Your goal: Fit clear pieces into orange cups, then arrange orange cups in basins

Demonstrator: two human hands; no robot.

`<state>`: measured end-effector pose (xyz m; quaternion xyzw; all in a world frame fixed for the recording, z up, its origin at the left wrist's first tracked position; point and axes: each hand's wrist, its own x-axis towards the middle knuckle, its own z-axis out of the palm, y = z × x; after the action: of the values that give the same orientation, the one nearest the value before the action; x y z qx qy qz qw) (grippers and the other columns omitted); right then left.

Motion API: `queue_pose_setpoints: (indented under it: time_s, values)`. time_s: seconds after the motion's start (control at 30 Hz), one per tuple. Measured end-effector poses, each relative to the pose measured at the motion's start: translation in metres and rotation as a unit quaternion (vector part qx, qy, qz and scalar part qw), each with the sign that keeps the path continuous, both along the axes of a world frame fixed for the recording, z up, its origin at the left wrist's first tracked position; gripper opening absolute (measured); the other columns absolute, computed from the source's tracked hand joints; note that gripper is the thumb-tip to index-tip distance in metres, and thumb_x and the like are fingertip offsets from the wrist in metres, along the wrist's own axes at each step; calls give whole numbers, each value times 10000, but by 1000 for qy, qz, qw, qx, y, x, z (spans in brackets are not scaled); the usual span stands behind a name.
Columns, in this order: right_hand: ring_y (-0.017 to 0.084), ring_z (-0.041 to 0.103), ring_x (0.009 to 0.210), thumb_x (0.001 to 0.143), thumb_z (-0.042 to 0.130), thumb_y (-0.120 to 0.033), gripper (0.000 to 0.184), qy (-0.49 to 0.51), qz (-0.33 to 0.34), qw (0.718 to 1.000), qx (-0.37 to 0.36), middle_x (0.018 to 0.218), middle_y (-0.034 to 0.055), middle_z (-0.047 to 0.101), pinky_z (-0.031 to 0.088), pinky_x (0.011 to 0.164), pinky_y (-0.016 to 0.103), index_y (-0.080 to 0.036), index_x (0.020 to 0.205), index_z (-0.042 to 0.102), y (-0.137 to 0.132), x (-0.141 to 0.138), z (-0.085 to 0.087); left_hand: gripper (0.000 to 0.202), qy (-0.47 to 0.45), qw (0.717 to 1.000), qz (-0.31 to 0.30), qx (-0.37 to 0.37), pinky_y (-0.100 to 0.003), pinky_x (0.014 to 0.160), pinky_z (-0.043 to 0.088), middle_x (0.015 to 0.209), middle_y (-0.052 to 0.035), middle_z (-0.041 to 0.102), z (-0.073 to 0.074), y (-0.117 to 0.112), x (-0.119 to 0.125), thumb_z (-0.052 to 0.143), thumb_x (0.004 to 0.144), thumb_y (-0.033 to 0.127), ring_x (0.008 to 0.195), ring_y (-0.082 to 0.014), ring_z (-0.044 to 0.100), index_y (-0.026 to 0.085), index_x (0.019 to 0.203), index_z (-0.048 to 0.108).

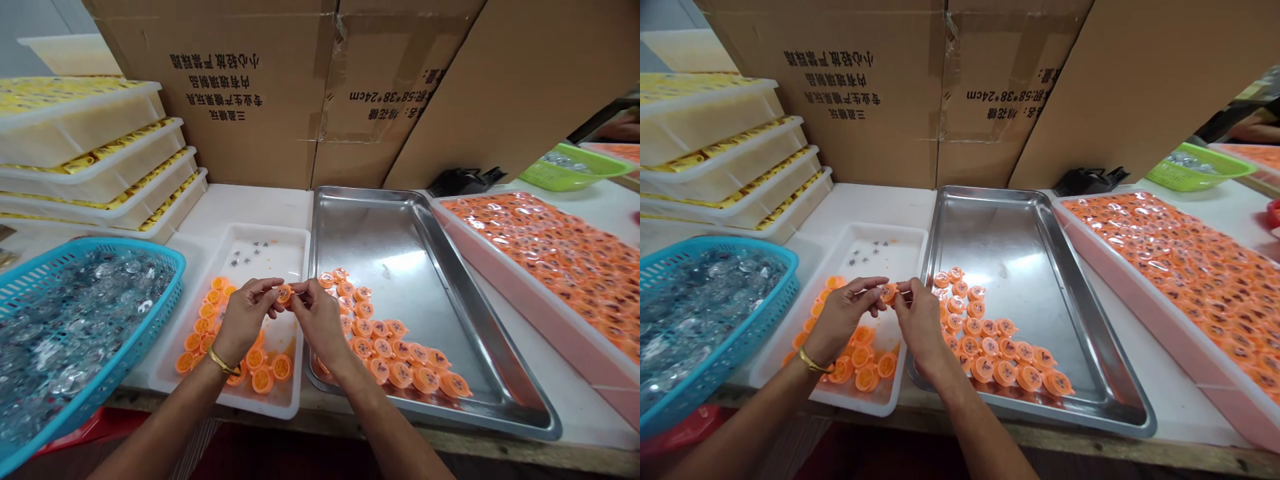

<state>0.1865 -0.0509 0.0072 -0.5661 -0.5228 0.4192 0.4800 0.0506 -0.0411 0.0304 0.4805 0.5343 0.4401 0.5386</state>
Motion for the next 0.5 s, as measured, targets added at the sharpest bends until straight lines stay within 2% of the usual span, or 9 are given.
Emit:
queue_pose_setpoints:
  time_s: [0.1, 0.2, 0.33, 0.5]
  values:
    - [152, 655, 692, 795, 551, -208, 49, -37, -20, 999, 18, 813, 38, 700, 532, 640, 277, -186, 799, 595, -2, -3, 2, 285, 55, 998, 20, 28, -241, 499, 477, 686, -9, 586, 0, 2, 6, 660, 703, 318, 530, -107, 566, 124, 911, 688]
    - [157, 658, 704, 790, 562, -219, 54, -37, -32, 998, 37, 810, 39, 700, 528, 637, 277, -181, 789, 601, -3, -5, 2, 299, 83, 996, 16, 25, -239, 485, 484, 672, -7, 580, 2, 5, 7, 653, 713, 338, 516, -107, 567, 117, 912, 680]
    - [149, 656, 700, 787, 578, -214, 47, -19, -39, 998, 49, 815, 36, 698, 528, 640, 270, -179, 774, 607, -4, -6, -2, 305, 97, 995, 0, -5, -247, 490, 500, 673, -23, 611, 4, 6, 4, 653, 721, 337, 522, -118, 582, 100, 912, 672]
    - [155, 663, 720, 792, 614, -276, 101, 45, -29, 998, 29, 874, 44, 698, 540, 658, 284, -181, 765, 597, -5, -8, -4, 275, 85, 996, -23, -11, -259, 549, 534, 794, -56, 655, 3, 7, 0, 649, 732, 343, 601, -138, 628, 115, 885, 681]
